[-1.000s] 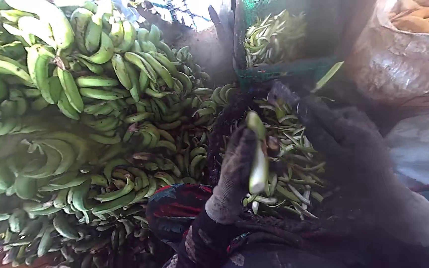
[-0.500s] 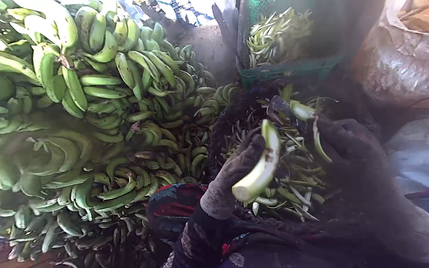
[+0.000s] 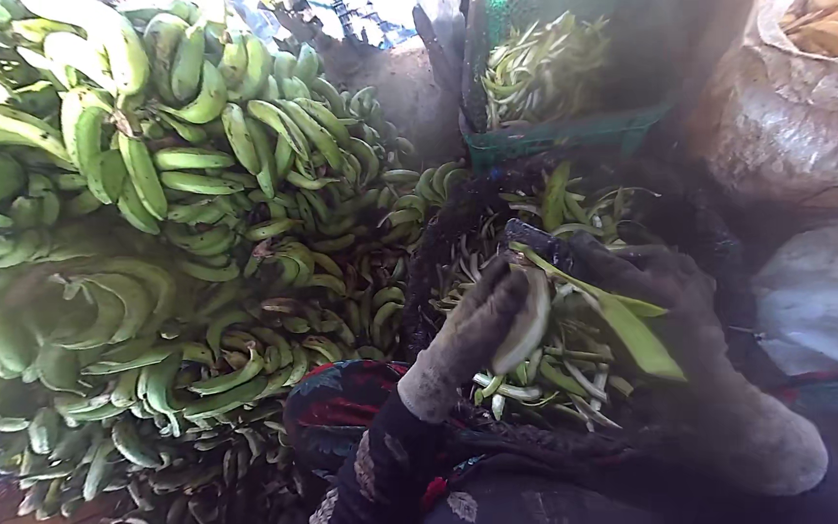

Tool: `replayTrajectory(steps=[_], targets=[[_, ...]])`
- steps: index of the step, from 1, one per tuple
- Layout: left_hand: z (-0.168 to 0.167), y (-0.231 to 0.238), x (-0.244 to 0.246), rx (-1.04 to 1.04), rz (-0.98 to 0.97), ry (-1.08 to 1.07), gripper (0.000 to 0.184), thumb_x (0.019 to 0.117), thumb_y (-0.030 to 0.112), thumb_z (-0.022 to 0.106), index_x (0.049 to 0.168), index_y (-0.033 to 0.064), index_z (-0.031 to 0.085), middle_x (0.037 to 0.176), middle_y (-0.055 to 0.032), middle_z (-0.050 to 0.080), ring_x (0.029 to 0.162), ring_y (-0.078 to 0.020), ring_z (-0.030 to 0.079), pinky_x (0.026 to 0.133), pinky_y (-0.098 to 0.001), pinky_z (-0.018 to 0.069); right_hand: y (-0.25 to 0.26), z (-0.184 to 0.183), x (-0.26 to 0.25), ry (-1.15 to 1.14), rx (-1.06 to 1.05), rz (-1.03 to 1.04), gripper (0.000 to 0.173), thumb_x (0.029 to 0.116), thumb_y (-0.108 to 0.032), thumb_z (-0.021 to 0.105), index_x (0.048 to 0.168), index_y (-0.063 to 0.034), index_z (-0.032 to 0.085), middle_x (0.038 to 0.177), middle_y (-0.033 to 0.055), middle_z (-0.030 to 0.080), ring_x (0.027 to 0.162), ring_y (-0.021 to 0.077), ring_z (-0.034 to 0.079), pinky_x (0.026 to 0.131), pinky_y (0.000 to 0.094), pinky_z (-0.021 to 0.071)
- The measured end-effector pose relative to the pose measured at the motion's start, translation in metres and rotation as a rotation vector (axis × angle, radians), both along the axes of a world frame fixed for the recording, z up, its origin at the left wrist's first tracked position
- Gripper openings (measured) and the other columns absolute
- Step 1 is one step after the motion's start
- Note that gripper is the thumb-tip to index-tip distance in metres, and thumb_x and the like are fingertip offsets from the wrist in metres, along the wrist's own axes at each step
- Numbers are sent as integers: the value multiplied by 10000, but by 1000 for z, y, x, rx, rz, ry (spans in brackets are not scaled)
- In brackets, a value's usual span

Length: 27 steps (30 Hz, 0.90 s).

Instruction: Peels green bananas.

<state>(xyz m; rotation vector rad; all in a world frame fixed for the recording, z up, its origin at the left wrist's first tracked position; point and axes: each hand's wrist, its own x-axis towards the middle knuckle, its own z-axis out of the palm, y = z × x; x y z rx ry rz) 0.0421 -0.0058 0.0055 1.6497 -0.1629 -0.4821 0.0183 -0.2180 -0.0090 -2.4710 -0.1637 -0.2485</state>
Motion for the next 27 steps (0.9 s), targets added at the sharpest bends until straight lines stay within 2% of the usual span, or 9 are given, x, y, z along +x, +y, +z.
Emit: replayTrajectory(steps=[4,7,13,16,18,20,22,25,27], targets=[[-2,23,-20,100,-240,47,577,1016,395,434,1432,-4,465,1090,-10,656,938,7,618,861,-217,537,-19,-6,19,221,-144,138,311,934,-225,688,1242,-234,732,1027,200,693,976,452,652,762,688,467],[-2,28,-28,-72,24,134,439,1046,249,388,1423,37,460,1047,-10,669,920,-48,654,850,-258,565,-17,-9,24,298,-225,-17,388,1038,-328,568,1419,-284,626,1102,238,691,1042,490,639,790,722,453],[15,4,-7,-583,565,385,578,1084,533,221,1015,127,627,796,-34,667,714,-124,668,630,-295,580,26,-10,-23,-213,133,34,398,1001,-344,601,1392,-297,653,1106,170,689,1028,383,637,874,648,457],[24,-7,3,-630,680,443,571,1071,572,234,1014,136,598,809,-19,639,706,-115,647,613,-286,564,32,-20,-41,-311,137,19,361,968,-262,660,1328,-271,692,1092,186,670,1034,365,619,906,593,445],[13,-17,-2,-376,573,189,531,1109,450,160,1065,139,589,833,-1,626,721,-69,628,635,-230,545,27,-25,-35,-298,116,22,357,983,-261,638,1337,-243,684,1070,200,680,970,379,647,822,592,490],[-9,-17,-14,136,323,-239,409,1119,263,249,1313,-2,494,1006,-145,641,868,-179,652,781,-342,557,13,-27,-21,-156,117,71,426,976,-270,603,1395,-205,650,1086,206,690,959,396,667,789,618,523],[-19,-13,-21,300,166,-163,589,1085,406,240,1397,-13,511,1068,-164,675,937,-195,663,846,-403,557,-4,-27,-10,160,125,123,427,1006,-353,549,1402,-223,642,1084,140,723,982,327,690,837,583,546],[-16,-3,-30,26,251,48,638,1048,520,332,1384,12,521,982,-72,679,817,-108,663,760,-318,587,-13,-18,-4,795,-37,215,464,1088,-457,414,1438,-222,607,1268,164,693,1180,381,649,988,658,463],[-16,1,-25,-313,427,158,613,1017,576,440,1356,67,481,859,-65,659,677,-147,665,643,-332,613,-5,-15,-15,763,4,187,482,1097,-419,380,1467,-179,575,1308,171,675,1210,370,643,1017,638,467]])
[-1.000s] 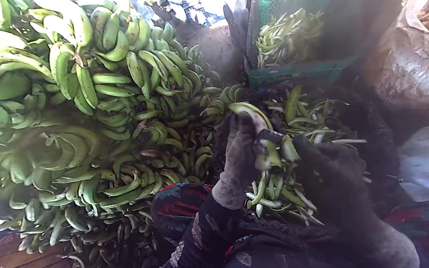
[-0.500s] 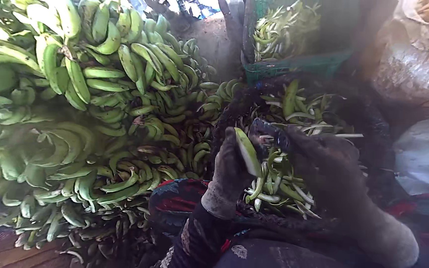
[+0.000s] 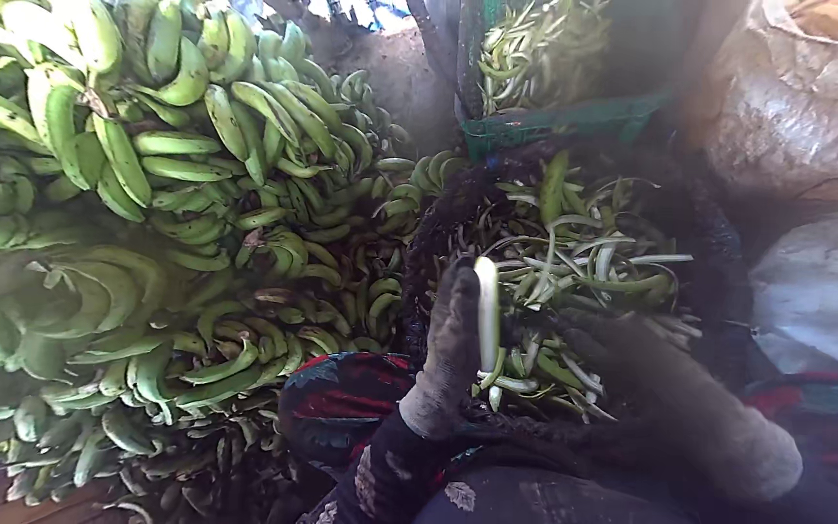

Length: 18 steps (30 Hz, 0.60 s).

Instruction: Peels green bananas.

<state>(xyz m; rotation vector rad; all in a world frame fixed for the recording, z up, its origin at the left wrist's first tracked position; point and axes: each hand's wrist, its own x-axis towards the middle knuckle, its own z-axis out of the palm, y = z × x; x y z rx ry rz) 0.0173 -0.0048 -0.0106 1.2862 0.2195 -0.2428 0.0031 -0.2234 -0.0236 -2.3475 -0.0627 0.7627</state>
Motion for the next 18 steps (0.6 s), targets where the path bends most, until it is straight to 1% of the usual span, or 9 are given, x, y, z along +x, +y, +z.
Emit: replayTrajectory(steps=[3,5,7,9,12,13,15,16,18], targets=[[3,5,8,-129,161,149,501,1082,523,293,1119,114,580,750,-35,605,625,-135,616,594,-307,566,12,-1,-15,-528,164,-107,444,1037,-397,472,1369,-182,672,1160,120,728,1060,291,690,904,567,537],[11,7,10,-56,174,204,496,1098,469,285,1117,112,629,813,-36,651,707,-126,644,642,-303,568,14,-2,-17,-767,250,-93,395,1017,-378,543,1359,-241,686,1131,116,708,1042,288,662,890,576,502],[26,5,16,-73,179,283,472,1099,460,278,1108,130,615,822,-23,647,719,-114,649,642,-289,571,11,-1,-21,-870,274,-62,352,1007,-367,597,1343,-315,688,1136,108,699,1079,288,642,939,583,474],[33,-1,22,-137,172,292,475,1099,453,238,1029,142,590,754,-2,599,644,-89,610,584,-249,542,11,-2,-24,-896,261,-64,341,993,-361,610,1324,-343,693,1130,109,695,1088,292,633,945,575,458],[23,-3,8,110,-60,0,373,1095,266,274,1163,87,594,858,12,635,759,-50,629,712,-245,559,14,-8,-9,-849,210,-141,369,1007,-359,579,1345,-262,691,1051,155,697,948,332,659,802,592,510],[18,-3,3,149,-109,-30,368,1080,262,309,1175,72,611,874,6,647,778,-55,637,730,-258,564,9,-12,-2,-776,143,-159,399,1008,-374,560,1364,-237,678,1046,184,699,937,376,664,786,622,511],[18,0,-2,5,-82,40,407,1082,264,277,1189,54,609,870,-28,678,771,-92,670,719,-278,590,-8,-18,2,-538,-32,-111,432,1039,-443,479,1365,-237,673,1015,203,716,920,430,687,764,676,509],[21,4,0,-101,-35,84,431,1099,271,253,1178,43,610,862,-62,684,757,-128,679,712,-303,602,-15,-20,-1,-427,-74,-69,444,1062,-468,438,1341,-226,685,1045,200,734,956,437,704,795,697,518],[20,17,5,-206,26,138,488,1101,356,206,1120,67,598,803,-64,662,694,-141,663,669,-309,594,-19,-20,-13,-370,-27,-39,476,1065,-440,411,1407,-203,642,1174,183,723,1077,409,689,908,675,509]])
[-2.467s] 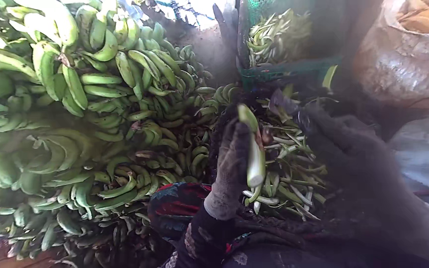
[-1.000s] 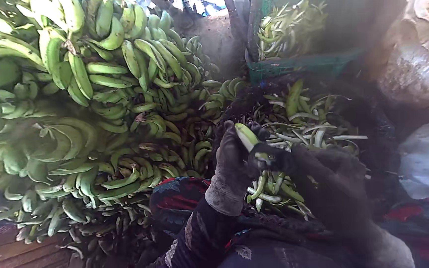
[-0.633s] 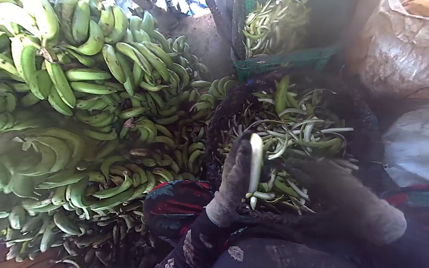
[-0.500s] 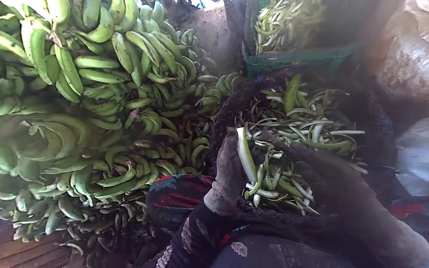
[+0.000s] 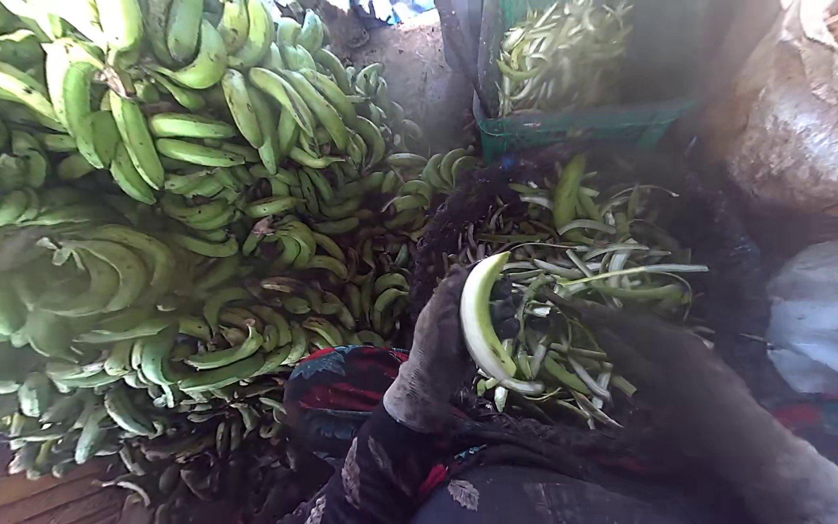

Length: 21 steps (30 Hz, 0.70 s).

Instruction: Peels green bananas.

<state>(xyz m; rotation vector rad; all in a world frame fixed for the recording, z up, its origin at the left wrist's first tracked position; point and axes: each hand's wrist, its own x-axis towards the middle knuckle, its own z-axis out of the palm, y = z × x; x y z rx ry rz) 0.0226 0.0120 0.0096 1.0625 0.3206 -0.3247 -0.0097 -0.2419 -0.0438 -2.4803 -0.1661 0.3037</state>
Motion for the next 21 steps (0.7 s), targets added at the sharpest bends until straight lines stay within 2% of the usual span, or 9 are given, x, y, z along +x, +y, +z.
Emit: replayTrajectory(steps=[3,6,8,9,11,13,16,19,21], targets=[[2,12,-2,49,61,81,490,1105,421,277,1181,80,620,867,-68,669,745,-145,669,695,-307,593,3,3,-12,-297,257,34,406,1015,-396,539,1370,-255,678,1171,118,701,1076,300,653,923,594,494],[3,6,1,70,114,89,395,1105,378,318,1183,134,620,896,-27,676,785,-110,672,699,-282,588,7,20,-15,-368,415,138,372,1023,-432,576,1392,-443,618,1210,-14,663,1150,137,593,1034,446,448],[-2,-3,-1,235,100,-45,361,1106,298,324,1236,102,598,944,-19,664,828,-78,653,736,-270,574,20,24,-15,-371,396,125,356,1015,-426,589,1367,-417,648,1176,20,677,1119,186,609,994,506,455],[-5,-9,-5,334,60,-136,378,1099,269,306,1279,74,575,999,-19,651,879,-58,634,786,-265,555,28,20,-11,-409,376,71,352,998,-393,601,1339,-357,684,1140,74,688,1067,246,632,924,559,475],[-11,-18,-14,414,1,-309,415,1085,224,291,1325,22,562,1115,-41,654,1007,-49,624,908,-271,536,33,8,5,-488,327,-76,368,982,-353,617,1329,-266,704,1095,131,692,987,299,645,840,572,497],[-10,-13,-27,402,-20,-348,458,1079,258,280,1339,15,569,1126,-37,677,1007,-46,641,909,-269,545,17,4,14,-349,189,-148,422,990,-396,580,1382,-265,667,1112,170,693,1006,362,650,841,618,494],[-25,6,-36,508,-16,-242,437,1077,178,281,1344,-60,532,1178,-98,650,1048,-71,628,948,-264,531,-10,17,0,114,29,12,338,1025,-377,565,1312,-273,709,1086,166,741,1026,394,697,883,681,514],[-51,0,-16,634,-51,-135,442,1093,164,265,1388,-77,489,1299,-163,592,1150,-105,590,1006,-263,488,-1,29,-17,459,-96,170,362,1033,-397,548,1339,-270,693,1192,175,718,1153,414,651,984,670,460],[-35,-29,17,644,-109,-221,446,1094,184,263,1402,-39,496,1281,-150,593,1116,-105,592,972,-275,497,10,29,-15,529,-194,241,399,1043,-462,501,1364,-295,668,1228,156,703,1193,395,628,1006,646,440]])
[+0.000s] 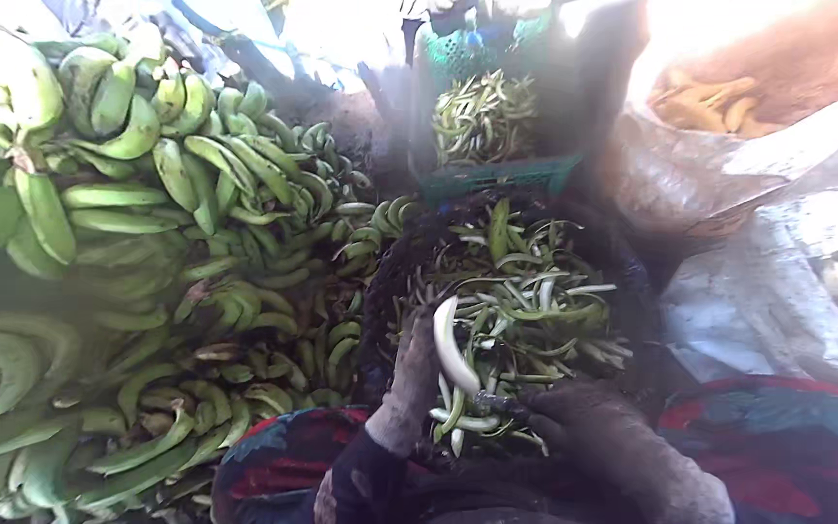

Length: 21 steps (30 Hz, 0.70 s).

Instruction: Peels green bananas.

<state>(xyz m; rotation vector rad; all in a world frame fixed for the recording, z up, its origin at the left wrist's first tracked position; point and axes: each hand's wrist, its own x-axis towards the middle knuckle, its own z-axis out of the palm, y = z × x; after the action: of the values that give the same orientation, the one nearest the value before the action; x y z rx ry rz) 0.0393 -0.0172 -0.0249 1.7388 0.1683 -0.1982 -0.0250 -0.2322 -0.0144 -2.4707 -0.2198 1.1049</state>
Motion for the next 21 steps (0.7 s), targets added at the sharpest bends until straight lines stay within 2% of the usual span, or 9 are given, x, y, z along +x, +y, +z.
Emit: replayTrajectory(steps=[4,7,9,11,14,16,17,19,21], targets=[[71,-99,87,-616,-232,-152,465,1094,368,314,1467,99,379,1187,-83,625,975,-161,659,825,-357,586,7,4,11,12,-37,50,408,1050,-444,477,1399,-296,627,1218,195,685,1154,423,637,952,650,469],[97,-163,139,-757,-233,-149,489,1096,397,372,1513,144,339,1262,-112,566,1063,-224,626,909,-422,552,1,10,13,7,-45,-9,410,1044,-430,500,1404,-281,625,1223,227,674,1149,446,632,949,661,465],[67,-176,164,-480,-189,-179,575,1073,433,429,1564,152,323,1461,-90,491,1275,-180,530,1047,-413,479,2,15,11,17,-78,-55,405,1038,-424,522,1387,-259,644,1224,231,674,1149,454,630,945,666,467],[16,-171,182,-34,-93,-101,648,1052,511,424,1576,140,332,1575,-126,411,1435,-253,415,1148,-502,393,1,18,7,12,-80,-83,389,1045,-387,518,1351,-189,655,1233,242,666,1157,469,618,950,685,449],[-39,-147,184,456,-120,232,693,1070,497,405,1553,9,313,1549,-264,390,1444,-390,382,1165,-567,330,-1,19,6,16,-30,-20,351,1041,-266,525,1292,-58,652,1257,295,643,1188,510,597,968,706,430],[-66,-140,184,707,-206,408,615,1081,434,396,1488,-26,436,1505,-245,469,1409,-357,451,1156,-508,361,0,22,7,36,-29,-8,352,1048,-280,530,1285,-61,669,1224,286,655,1165,490,611,945,665,452],[-86,-138,186,765,-226,436,605,1071,426,419,1485,-14,452,1502,-235,479,1404,-348,463,1157,-494,371,0,22,9,48,-33,6,363,1053,-301,516,1308,-87,658,1210,278,659,1147,482,620,928,652,466],[-116,-138,195,772,-233,469,678,1055,443,460,1575,39,300,1572,-232,382,1452,-352,393,1183,-486,340,1,23,14,88,-34,23,374,1055,-333,505,1330,-115,635,1195,273,658,1132,479,624,920,648,471],[-142,-140,190,729,-48,383,710,995,493,570,1562,117,370,1543,-202,436,1414,-337,449,1150,-492,389,1,22,17,112,-31,42,384,1059,-346,489,1355,-135,613,1214,267,650,1159,472,612,942,646,461]])
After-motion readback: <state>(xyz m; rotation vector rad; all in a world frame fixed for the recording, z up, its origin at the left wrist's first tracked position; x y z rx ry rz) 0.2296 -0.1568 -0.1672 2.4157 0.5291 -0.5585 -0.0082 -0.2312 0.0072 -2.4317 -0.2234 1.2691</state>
